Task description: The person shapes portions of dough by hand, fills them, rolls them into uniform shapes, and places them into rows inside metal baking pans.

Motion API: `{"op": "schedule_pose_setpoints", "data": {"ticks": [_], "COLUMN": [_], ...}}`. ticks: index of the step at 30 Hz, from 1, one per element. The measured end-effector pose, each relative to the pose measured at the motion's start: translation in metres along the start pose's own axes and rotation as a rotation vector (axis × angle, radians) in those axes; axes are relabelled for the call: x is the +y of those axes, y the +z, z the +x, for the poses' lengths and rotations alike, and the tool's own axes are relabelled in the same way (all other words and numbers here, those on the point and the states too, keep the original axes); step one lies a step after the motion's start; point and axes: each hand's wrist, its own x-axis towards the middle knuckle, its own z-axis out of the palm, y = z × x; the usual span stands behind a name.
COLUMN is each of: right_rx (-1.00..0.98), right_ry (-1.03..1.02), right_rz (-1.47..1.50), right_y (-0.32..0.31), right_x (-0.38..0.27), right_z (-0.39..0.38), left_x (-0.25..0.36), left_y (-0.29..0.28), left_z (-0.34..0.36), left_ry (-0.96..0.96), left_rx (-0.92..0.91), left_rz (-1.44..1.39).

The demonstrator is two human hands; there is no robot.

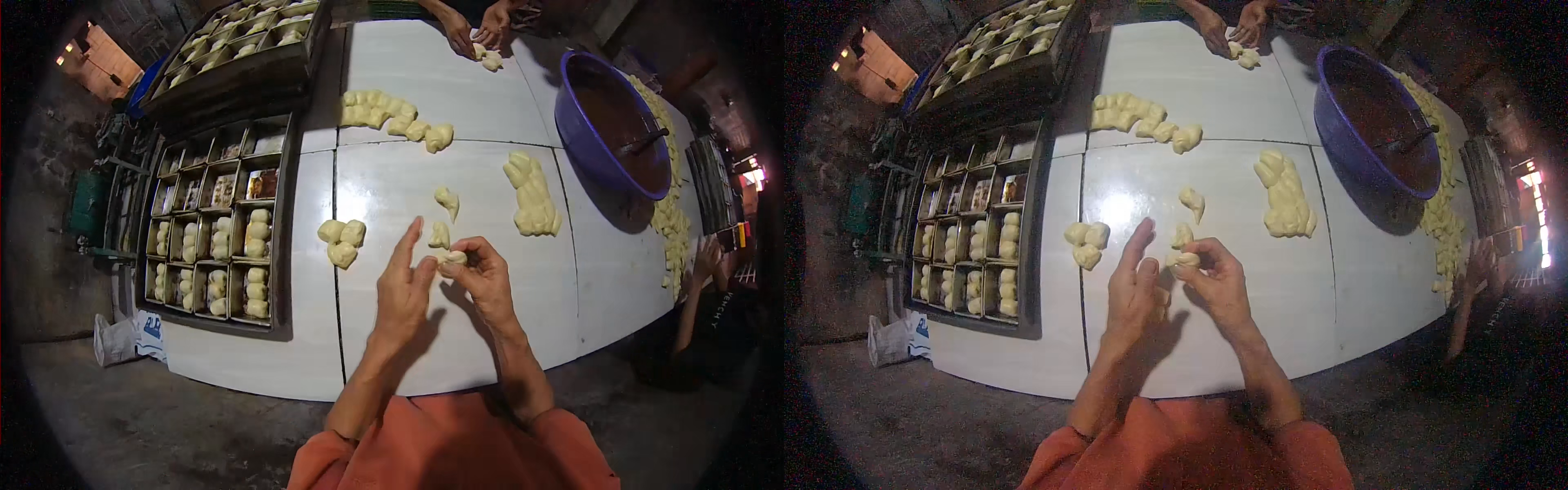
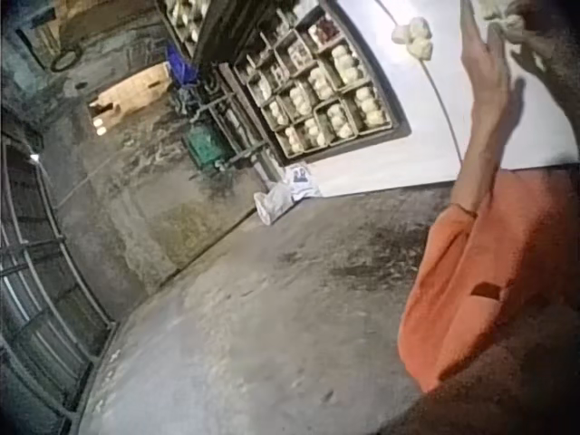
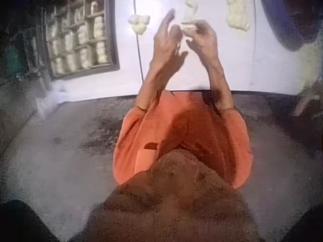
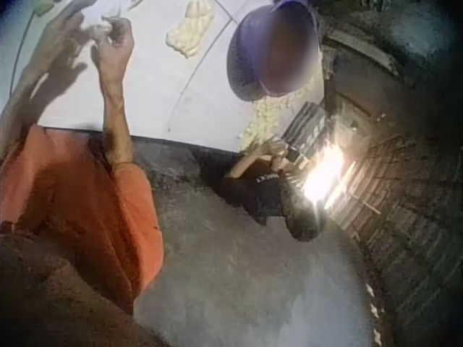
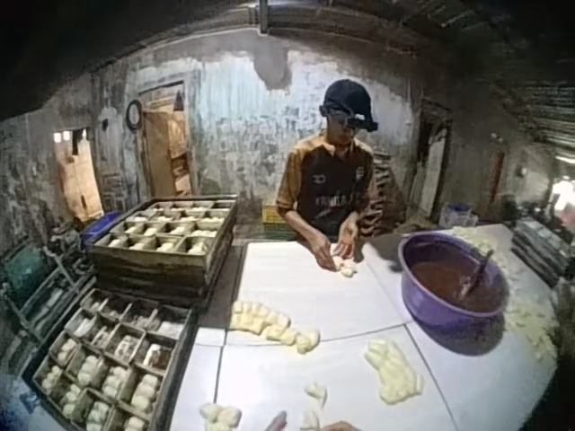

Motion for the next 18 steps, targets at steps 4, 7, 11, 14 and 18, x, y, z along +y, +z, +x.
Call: {"op": "schedule_pose_setpoints", "data": {"ticks": [4,7,11,14,18], "right_rx": [-0.042,-0.015,0.091,0.068,0.348], "right_ry": [-0.084,-0.064,-0.073,-0.106,-0.404], "right_rz": [0.631,0.685,0.641,0.536,0.266], "right_y": [0.001,-0.014,-0.042,-0.082,-0.166], "right_x": [-0.012,-0.02,-0.032,-0.04,-0.1], "right_z": [-0.006,0.001,0.013,0.027,0.065], "left_x": [-0.025,-0.031,-0.03,-0.013,-0.006], "left_y": [0.051,0.093,0.129,0.132,0.115], "left_z": [0.014,0.021,0.025,0.033,0.029], "left_ry": [0.334,0.384,0.079,-0.241,-0.412], "left_rx": [-0.046,0.086,0.01,-0.182,-0.249], "left_rz": [-0.056,-0.27,-0.689,-0.775,-0.487]}}
